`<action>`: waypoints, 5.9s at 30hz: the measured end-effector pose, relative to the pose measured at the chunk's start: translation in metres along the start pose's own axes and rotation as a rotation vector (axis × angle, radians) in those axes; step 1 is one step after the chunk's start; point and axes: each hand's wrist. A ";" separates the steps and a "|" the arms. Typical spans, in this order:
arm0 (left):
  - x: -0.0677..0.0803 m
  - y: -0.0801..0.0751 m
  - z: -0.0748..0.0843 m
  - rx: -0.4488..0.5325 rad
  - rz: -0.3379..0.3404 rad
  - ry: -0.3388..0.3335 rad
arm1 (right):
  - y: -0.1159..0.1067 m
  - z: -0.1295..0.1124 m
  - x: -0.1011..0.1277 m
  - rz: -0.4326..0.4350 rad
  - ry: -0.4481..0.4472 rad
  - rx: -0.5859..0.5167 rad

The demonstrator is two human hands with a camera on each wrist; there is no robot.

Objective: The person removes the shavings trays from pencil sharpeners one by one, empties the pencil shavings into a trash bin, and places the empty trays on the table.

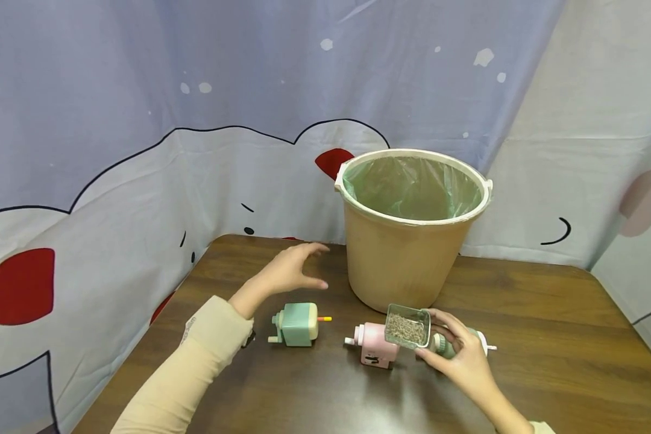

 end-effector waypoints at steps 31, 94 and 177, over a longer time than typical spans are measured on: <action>-0.127 -0.049 0.061 0.017 0.479 -0.406 | -0.012 -0.014 -0.017 -0.018 -0.018 0.089; -0.135 -0.043 0.063 -0.024 0.485 -0.463 | -0.110 -0.049 -0.354 0.002 0.211 -0.302; -0.133 -0.039 0.067 0.031 0.483 -0.480 | -0.049 -0.091 -0.351 -1.057 -0.321 1.305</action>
Point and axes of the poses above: each hand's wrist, its own x-axis away from the middle knuckle, its own y-axis out of the palm, z = x × y, and after that the axes turned 3 degrees about x, right-handed
